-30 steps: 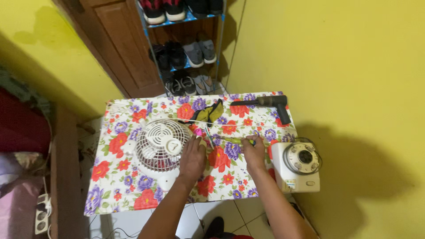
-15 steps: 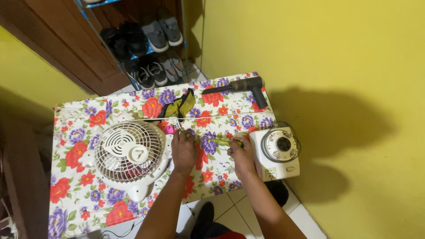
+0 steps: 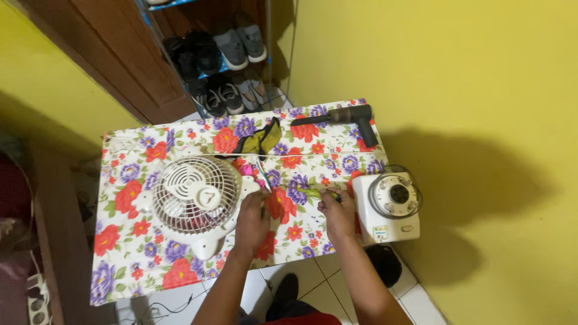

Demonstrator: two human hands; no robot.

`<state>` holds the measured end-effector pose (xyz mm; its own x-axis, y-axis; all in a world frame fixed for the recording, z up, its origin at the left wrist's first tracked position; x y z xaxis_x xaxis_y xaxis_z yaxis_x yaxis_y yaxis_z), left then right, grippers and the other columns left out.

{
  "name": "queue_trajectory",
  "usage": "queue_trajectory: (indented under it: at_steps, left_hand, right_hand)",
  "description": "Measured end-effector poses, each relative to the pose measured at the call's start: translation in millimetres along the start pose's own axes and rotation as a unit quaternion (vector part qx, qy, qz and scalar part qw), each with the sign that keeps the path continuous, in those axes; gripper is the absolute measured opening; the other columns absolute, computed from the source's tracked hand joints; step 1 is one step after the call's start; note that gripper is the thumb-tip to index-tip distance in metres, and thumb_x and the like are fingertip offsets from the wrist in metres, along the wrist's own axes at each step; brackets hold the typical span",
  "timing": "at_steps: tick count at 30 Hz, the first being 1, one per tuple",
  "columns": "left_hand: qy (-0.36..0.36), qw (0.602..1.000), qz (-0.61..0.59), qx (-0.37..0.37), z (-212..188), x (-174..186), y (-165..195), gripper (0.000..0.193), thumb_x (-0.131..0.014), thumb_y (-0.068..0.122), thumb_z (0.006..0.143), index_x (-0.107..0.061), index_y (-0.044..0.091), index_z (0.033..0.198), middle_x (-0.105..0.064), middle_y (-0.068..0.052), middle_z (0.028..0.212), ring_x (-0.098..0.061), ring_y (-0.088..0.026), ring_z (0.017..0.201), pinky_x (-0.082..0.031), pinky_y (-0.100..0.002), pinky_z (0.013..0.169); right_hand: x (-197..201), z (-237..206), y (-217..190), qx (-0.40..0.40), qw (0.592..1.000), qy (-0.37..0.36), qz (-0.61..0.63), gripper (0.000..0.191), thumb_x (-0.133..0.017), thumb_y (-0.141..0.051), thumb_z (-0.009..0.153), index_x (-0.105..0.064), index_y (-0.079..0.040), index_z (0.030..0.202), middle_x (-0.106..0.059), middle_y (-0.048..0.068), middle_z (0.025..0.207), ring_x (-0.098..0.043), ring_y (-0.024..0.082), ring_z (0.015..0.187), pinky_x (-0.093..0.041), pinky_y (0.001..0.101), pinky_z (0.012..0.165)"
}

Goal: The person unscrews the front grille of a small desk fan by hand, removes the grille and the fan blades from the motor housing, then wipes the blades with a cloth. The fan sits on a small table and a drill lies unused on the table.

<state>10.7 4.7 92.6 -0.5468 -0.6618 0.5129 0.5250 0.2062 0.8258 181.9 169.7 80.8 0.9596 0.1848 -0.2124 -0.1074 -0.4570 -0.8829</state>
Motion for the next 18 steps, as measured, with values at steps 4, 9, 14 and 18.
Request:
queue_trajectory:
  at_steps: [4, 9, 14, 18]
  left_hand:
    - [0.011, 0.998, -0.009, 0.055, -21, 18, -1, 0.029, -0.065, 0.001, 0.085, -0.064, -0.002, 0.114, -0.066, -0.021, 0.115, -0.063, -0.040, 0.109, -0.050, -0.045, 0.094]
    - [0.030, 0.994, -0.029, 0.098, -47, 45, -14, 0.028, -0.065, 0.002, 0.084, -0.066, -0.001, 0.112, -0.068, -0.021, 0.110, -0.066, -0.041, 0.104, -0.052, -0.045, 0.090]
    - [0.052, 0.983, -0.050, 0.170, -70, 72, -35, 0.026, -0.060, 0.004, 0.088, -0.066, 0.001, 0.112, -0.068, -0.019, 0.109, -0.067, -0.037, 0.101, -0.054, -0.044, 0.087]
    - [0.095, 0.979, 0.043, 0.174, -90, 90, -49, 0.019, -0.065, 0.009, 0.087, -0.066, 0.002, 0.104, -0.068, -0.019, 0.103, -0.063, -0.039, 0.102, -0.050, -0.047, 0.087]
  right_hand:
    - [-11, -17, 6, 0.007, 1.000, -0.013, -0.014, 0.021, -0.069, -0.004, 0.087, -0.061, -0.004, 0.106, -0.065, 0.005, 0.089, -0.057, 0.012, 0.068, -0.050, 0.0286, 0.065]
    - [-43, -44, 19, 0.008, 0.997, -0.064, -0.031, 0.017, -0.070, -0.003, 0.088, -0.063, -0.001, 0.103, -0.067, 0.004, 0.089, -0.054, 0.011, 0.066, -0.046, 0.0283, 0.061]
    - [-83, -73, 28, 0.038, 0.988, -0.112, -0.104, 0.020, -0.072, -0.005, 0.085, -0.066, -0.003, 0.103, -0.065, 0.002, 0.079, -0.055, 0.010, 0.063, -0.045, 0.0257, 0.057]
    - [-108, -98, 37, 0.076, 0.966, -0.142, -0.200, 0.021, -0.076, -0.010, 0.085, -0.067, -0.005, 0.103, -0.058, 0.000, 0.072, -0.051, 0.007, 0.060, -0.041, 0.0247, 0.052]
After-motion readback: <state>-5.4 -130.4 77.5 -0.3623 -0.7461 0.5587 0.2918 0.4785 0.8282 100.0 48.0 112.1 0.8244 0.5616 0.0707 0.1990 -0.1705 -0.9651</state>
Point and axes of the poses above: each hand's wrist, its own z-axis towards the middle knuckle, its own x-axis out of the back of the hand, y = z × x, the point moved 4 cm from there along z, towards the middle knuckle
